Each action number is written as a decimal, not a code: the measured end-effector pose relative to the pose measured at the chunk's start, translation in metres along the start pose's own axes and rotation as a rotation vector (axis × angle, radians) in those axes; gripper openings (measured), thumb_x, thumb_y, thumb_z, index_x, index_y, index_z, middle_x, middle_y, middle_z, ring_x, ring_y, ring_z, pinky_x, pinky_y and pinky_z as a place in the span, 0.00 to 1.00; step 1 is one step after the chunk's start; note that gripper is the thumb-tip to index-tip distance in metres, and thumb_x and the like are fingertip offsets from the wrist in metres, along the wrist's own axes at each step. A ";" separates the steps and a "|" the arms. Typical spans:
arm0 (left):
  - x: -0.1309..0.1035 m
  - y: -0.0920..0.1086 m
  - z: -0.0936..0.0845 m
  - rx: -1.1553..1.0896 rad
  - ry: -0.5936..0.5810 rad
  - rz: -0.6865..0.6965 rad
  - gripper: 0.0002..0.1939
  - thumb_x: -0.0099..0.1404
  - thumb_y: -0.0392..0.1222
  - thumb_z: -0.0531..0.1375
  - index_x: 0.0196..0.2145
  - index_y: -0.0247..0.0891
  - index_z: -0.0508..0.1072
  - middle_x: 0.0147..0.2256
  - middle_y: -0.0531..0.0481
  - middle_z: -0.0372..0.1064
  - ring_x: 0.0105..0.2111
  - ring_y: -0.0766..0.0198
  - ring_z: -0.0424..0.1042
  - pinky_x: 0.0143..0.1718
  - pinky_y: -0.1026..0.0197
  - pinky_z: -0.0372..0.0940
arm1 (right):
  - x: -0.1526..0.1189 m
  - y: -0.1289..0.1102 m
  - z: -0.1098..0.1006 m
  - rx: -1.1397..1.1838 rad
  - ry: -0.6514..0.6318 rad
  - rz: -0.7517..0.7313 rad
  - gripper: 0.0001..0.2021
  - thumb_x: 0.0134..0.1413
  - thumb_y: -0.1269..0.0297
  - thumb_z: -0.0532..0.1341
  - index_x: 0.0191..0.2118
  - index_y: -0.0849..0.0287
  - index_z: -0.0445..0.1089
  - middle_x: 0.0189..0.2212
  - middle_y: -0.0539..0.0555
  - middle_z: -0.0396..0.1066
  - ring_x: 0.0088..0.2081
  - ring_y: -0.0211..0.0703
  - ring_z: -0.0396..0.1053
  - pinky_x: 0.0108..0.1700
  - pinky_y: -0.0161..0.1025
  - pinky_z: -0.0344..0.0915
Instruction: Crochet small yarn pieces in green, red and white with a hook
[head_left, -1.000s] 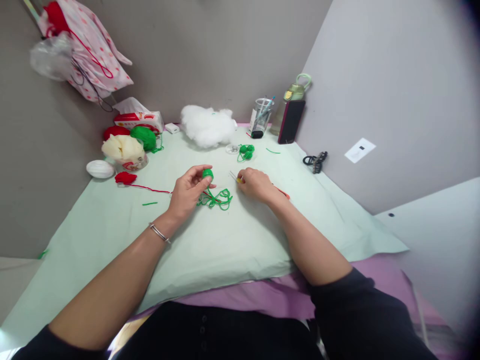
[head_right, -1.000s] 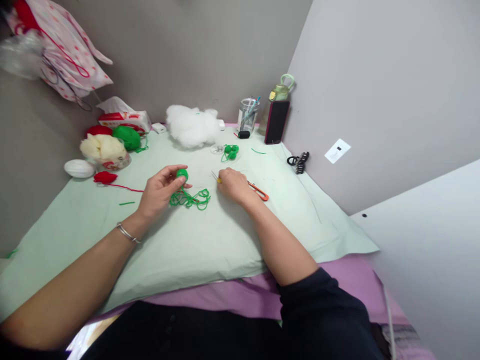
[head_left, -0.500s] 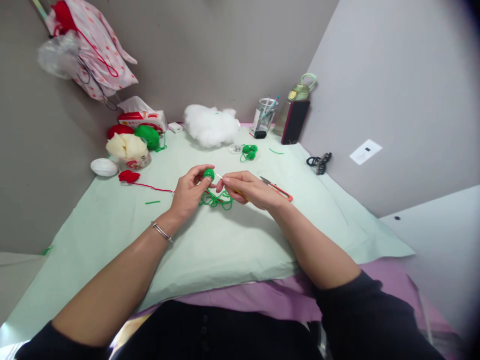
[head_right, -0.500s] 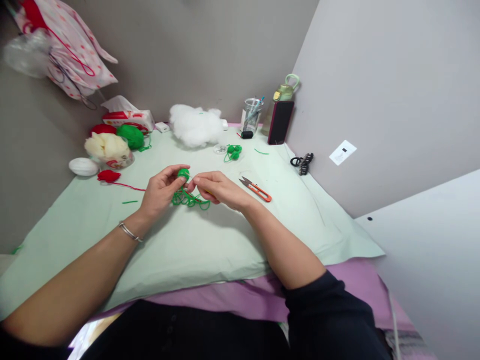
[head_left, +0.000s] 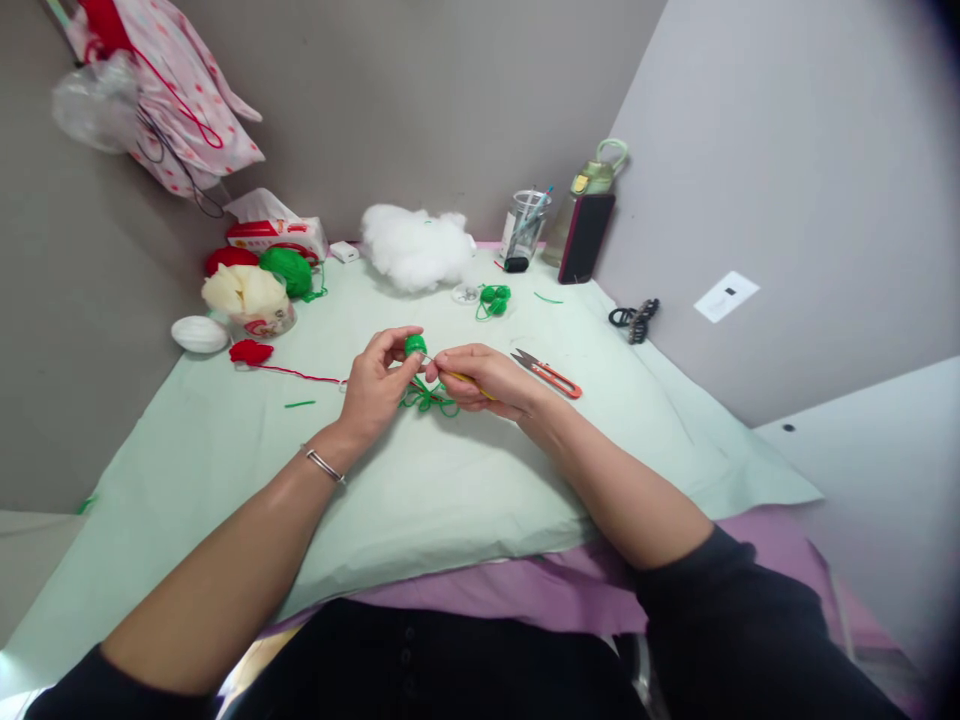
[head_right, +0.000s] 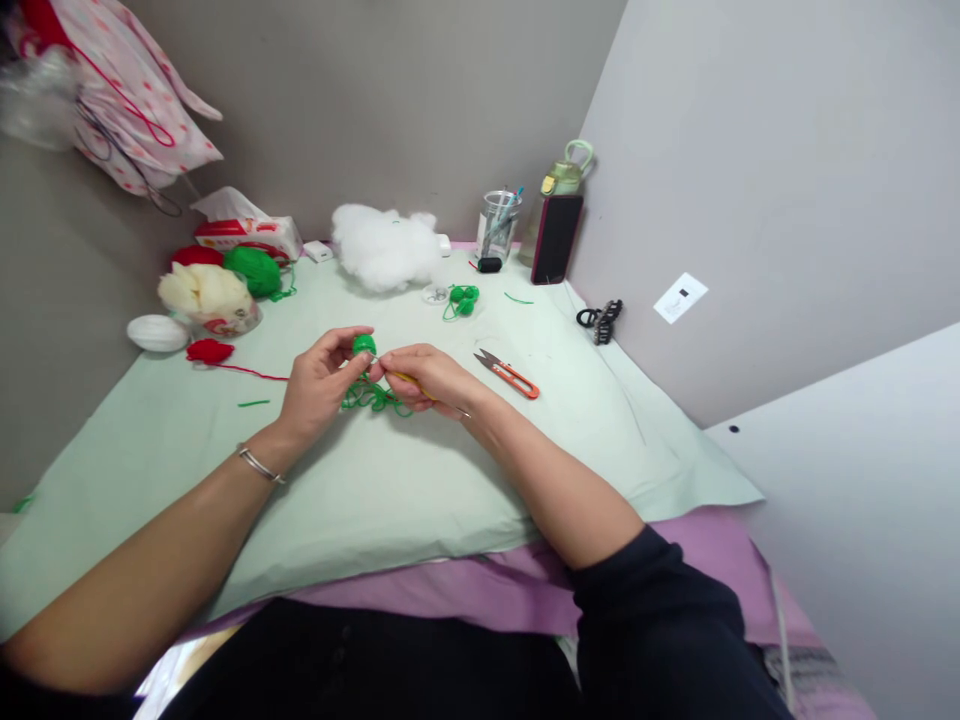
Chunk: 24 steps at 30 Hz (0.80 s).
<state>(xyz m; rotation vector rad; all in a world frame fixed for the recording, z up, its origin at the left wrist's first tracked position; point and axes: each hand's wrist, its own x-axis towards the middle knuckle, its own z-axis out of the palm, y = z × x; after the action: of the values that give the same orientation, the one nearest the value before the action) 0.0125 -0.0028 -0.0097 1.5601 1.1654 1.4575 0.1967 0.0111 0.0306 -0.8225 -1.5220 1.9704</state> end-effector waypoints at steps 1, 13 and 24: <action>0.000 0.000 0.000 0.009 0.008 0.000 0.16 0.62 0.42 0.66 0.48 0.39 0.78 0.36 0.50 0.73 0.37 0.61 0.73 0.39 0.59 0.70 | 0.001 0.000 0.000 0.013 0.002 0.006 0.11 0.66 0.63 0.54 0.34 0.61 0.69 0.13 0.38 0.49 0.16 0.30 0.37 0.17 0.29 0.42; -0.001 0.008 0.006 -0.020 -0.029 -0.065 0.11 0.66 0.44 0.62 0.45 0.39 0.77 0.27 0.53 0.73 0.29 0.63 0.72 0.34 0.60 0.68 | 0.000 0.002 0.021 -0.183 0.208 -0.122 0.11 0.66 0.66 0.53 0.30 0.57 0.65 0.15 0.41 0.52 0.19 0.34 0.44 0.23 0.34 0.44; -0.005 0.016 0.000 0.038 -0.022 0.043 0.11 0.66 0.42 0.61 0.45 0.40 0.76 0.37 0.50 0.73 0.35 0.61 0.71 0.37 0.61 0.67 | -0.012 0.007 0.038 -0.718 0.314 -0.384 0.12 0.68 0.67 0.56 0.29 0.55 0.60 0.21 0.44 0.55 0.23 0.35 0.50 0.31 0.36 0.46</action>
<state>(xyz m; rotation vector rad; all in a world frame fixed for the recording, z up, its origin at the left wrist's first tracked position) 0.0148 -0.0128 0.0030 1.6327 1.1596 1.4504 0.1769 -0.0248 0.0328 -0.9604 -2.0183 0.9575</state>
